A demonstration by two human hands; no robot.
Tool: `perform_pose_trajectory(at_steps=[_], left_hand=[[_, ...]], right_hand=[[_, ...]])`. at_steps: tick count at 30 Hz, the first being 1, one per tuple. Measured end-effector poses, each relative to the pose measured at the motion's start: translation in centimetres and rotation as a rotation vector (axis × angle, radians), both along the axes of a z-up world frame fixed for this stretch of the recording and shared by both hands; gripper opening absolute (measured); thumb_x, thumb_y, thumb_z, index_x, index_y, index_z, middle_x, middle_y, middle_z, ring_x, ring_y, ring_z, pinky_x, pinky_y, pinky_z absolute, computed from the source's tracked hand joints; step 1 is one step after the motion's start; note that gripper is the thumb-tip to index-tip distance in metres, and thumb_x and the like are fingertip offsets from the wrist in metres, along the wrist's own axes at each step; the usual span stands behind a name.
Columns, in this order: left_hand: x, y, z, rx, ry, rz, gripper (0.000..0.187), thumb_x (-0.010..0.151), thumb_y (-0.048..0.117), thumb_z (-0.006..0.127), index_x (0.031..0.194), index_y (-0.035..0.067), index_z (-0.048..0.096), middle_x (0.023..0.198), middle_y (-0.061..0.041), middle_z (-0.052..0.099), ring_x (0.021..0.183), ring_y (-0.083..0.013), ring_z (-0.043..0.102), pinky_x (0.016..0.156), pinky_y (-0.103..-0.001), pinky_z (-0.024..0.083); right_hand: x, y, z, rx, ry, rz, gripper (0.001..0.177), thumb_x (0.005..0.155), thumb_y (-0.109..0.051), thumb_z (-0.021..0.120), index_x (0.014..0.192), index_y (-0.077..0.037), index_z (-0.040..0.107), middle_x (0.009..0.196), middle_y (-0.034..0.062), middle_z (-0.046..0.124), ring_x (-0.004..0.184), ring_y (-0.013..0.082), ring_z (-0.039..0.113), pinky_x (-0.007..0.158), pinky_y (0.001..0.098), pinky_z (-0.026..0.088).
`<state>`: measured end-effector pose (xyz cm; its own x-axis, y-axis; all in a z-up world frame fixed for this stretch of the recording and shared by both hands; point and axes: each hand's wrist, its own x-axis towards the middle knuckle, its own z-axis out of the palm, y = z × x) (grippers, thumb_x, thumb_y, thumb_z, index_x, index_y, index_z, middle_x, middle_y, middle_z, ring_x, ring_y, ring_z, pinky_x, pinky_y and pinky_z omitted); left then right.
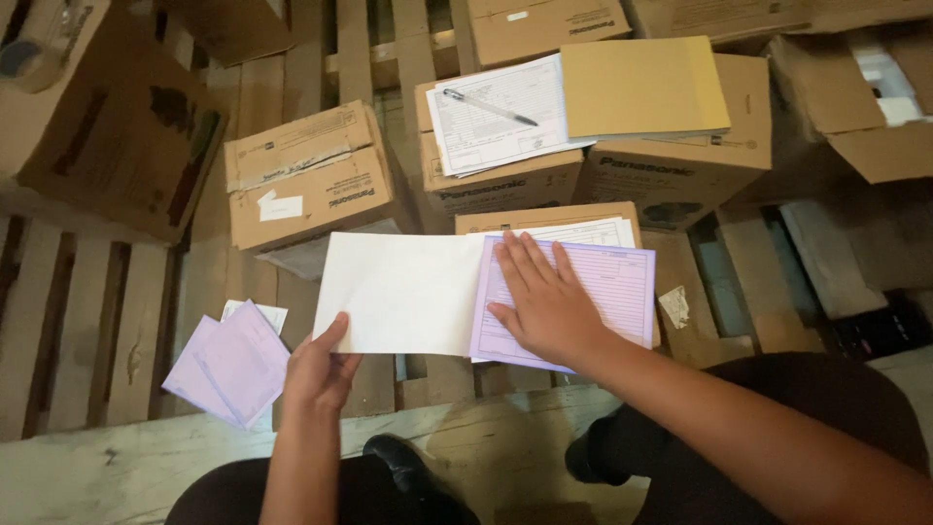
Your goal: Taping cardboard boxes, attaching shipping labels, and reviewing inventory documentation in a warehouse setting.
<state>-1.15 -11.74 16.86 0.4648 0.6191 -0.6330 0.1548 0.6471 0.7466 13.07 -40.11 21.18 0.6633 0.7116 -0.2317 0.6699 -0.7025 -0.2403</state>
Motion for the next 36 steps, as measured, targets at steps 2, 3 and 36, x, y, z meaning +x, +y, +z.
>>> perform_pose_trajectory(at_steps=[2,3,36], left_hand=[[-0.3,0.3,1.1,0.058,0.071,-0.123,0.051,0.09,0.014,0.079,0.133,-0.004,0.06,0.116,-0.024,0.066,0.112,-0.0362,0.067,0.101,-0.055,0.052],[-0.2,0.5,1.5,0.056,0.072,-0.132,0.051,0.09,0.014,0.079,0.133,-0.004,0.06,0.116,-0.024,0.066,0.112,-0.0362,0.067,0.101,-0.055,0.052],[-2.3,1.3,11.3,0.569,0.604,-0.692,0.035,0.091,0.027,0.078,0.084,-0.007,0.085,0.081,-0.01,0.075,0.075,-0.0184,0.057,0.07,-0.032,0.039]], right_hand=[[-0.3,-0.2,-0.8,0.123,-0.126,0.081,0.068,0.109,-0.042,0.038,0.161,0.0,0.025,0.165,0.0253,0.026,0.155,0.0407,0.02,0.122,0.0625,0.012],[-0.5,-0.3,-1.7,0.12,-0.125,0.072,0.068,0.109,-0.042,0.038,0.161,0.0,0.025,0.165,0.0253,0.026,0.155,0.0407,0.02,0.122,0.0625,0.012],[0.1,-0.2,-3.6,0.254,-0.311,0.337,0.071,0.11,-0.046,0.032,0.16,0.002,0.022,0.169,0.022,0.021,0.156,0.0336,0.022,0.127,0.0461,0.016]])
